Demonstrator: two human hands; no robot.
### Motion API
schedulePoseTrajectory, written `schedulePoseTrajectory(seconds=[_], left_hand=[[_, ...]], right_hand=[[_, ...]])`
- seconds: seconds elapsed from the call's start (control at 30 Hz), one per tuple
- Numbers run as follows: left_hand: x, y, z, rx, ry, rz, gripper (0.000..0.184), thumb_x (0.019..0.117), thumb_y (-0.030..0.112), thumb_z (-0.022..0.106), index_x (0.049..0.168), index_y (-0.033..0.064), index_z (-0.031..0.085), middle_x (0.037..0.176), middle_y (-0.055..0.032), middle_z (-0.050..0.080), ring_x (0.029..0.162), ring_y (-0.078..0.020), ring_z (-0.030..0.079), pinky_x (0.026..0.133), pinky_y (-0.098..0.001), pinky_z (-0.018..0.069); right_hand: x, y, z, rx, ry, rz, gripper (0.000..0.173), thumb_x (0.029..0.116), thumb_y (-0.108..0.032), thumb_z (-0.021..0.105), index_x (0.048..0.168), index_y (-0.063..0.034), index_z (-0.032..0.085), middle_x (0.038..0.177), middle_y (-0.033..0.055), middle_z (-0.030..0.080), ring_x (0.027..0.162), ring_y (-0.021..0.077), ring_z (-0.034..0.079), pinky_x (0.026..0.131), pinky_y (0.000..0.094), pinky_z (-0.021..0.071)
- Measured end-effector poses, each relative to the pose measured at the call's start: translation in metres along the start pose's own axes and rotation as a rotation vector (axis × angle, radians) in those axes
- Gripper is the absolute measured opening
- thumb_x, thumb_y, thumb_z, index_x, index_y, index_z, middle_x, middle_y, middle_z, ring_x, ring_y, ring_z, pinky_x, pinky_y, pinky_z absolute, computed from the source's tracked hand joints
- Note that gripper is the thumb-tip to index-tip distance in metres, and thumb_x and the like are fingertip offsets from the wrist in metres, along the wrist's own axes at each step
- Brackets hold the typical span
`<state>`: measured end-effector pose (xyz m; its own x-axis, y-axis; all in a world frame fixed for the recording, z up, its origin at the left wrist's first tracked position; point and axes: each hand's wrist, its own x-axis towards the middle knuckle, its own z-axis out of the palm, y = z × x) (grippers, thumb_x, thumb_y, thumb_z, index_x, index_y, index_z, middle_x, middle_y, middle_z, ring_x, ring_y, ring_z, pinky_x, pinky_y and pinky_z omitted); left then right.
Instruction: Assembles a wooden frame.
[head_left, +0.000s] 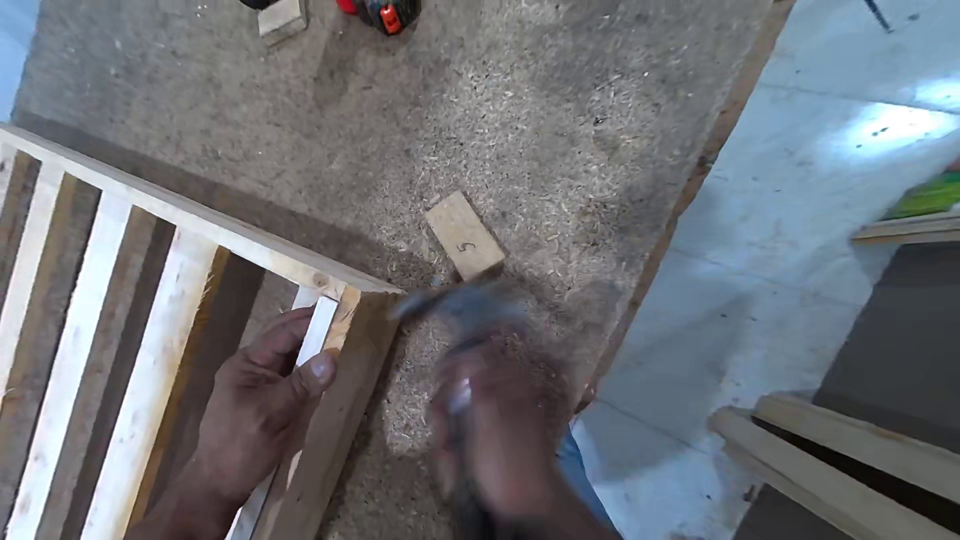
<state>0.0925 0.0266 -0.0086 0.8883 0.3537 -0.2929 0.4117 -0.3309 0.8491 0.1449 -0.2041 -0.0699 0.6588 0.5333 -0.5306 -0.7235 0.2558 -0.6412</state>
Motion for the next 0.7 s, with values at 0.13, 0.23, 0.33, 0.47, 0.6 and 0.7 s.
schedulePoseTrajectory(seconds=[0.13,0.23,0.33,0.47,0.6,0.7], left_hand=[[0.002,0.002,-0.001,-0.003,0.001,-0.011,0.032,0.0881,0.044,0.076,0.109,0.0204,0.077,0.121,0.002,0.069,0.094,-0.0087,0.069,0.076,-0.0231,0.0606],[0.0,0.0,-0.001,-0.012,0.002,-0.023,0.031,0.0874,0.044,0.077,0.109,0.0214,0.077,0.121,0.0038,0.068,0.094,-0.0067,0.068,0.076,-0.0211,0.0597],[0.001,0.002,0.0,-0.013,0.004,-0.014,0.033,0.0875,0.043,0.076,0.11,0.019,0.077,0.123,0.0012,0.068,0.096,-0.0095,0.069,0.078,-0.0245,0.061],[0.002,0.001,-0.002,0.003,0.004,-0.02,0.031,0.0886,0.041,0.075,0.11,0.0197,0.077,0.123,0.0022,0.068,0.095,-0.0085,0.069,0.078,-0.0235,0.0603],[0.002,0.001,-0.001,-0.004,0.01,-0.02,0.029,0.0884,0.039,0.075,0.11,0.0202,0.077,0.121,0.003,0.069,0.094,-0.0069,0.068,0.076,-0.022,0.0597],[0.003,0.002,-0.002,-0.009,0.001,-0.018,0.027,0.0885,0.039,0.075,0.107,0.0196,0.077,0.118,0.0024,0.07,0.09,-0.0074,0.069,0.075,-0.0225,0.0597]], right_hand=[[-0.012,-0.003,-0.018,-0.072,-0.232,0.105,0.04,0.1083,-0.041,0.039,0.11,-0.0079,0.062,0.065,-0.0017,0.059,0.046,0.0095,0.056,0.04,0.0278,0.0499],[-0.003,-0.008,-0.018,0.133,0.071,-0.134,0.047,0.1091,-0.049,0.038,0.1,-0.0085,0.06,0.061,-0.0013,0.059,0.046,0.0101,0.059,0.043,0.0297,0.0558],[-0.005,0.011,0.007,-0.005,-0.079,-0.03,0.041,0.1086,-0.041,0.04,0.105,-0.005,0.06,0.066,-0.0012,0.058,0.047,0.0098,0.056,0.042,0.0282,0.0519],[-0.011,0.005,-0.008,-0.072,-0.114,-0.049,0.045,0.1088,-0.044,0.04,0.102,-0.005,0.061,0.065,-0.001,0.059,0.046,0.0108,0.056,0.04,0.03,0.0513],[0.002,0.019,0.02,0.187,0.146,-0.208,0.045,0.1096,-0.046,0.038,0.098,-0.0058,0.056,0.062,-0.0014,0.059,0.047,0.0104,0.058,0.042,0.0296,0.0542],[-0.013,0.038,0.023,-0.074,-0.096,-0.07,0.048,0.1062,-0.049,0.044,0.106,-0.0039,0.06,0.067,-0.001,0.058,0.048,0.0107,0.055,0.041,0.0302,0.0504]])
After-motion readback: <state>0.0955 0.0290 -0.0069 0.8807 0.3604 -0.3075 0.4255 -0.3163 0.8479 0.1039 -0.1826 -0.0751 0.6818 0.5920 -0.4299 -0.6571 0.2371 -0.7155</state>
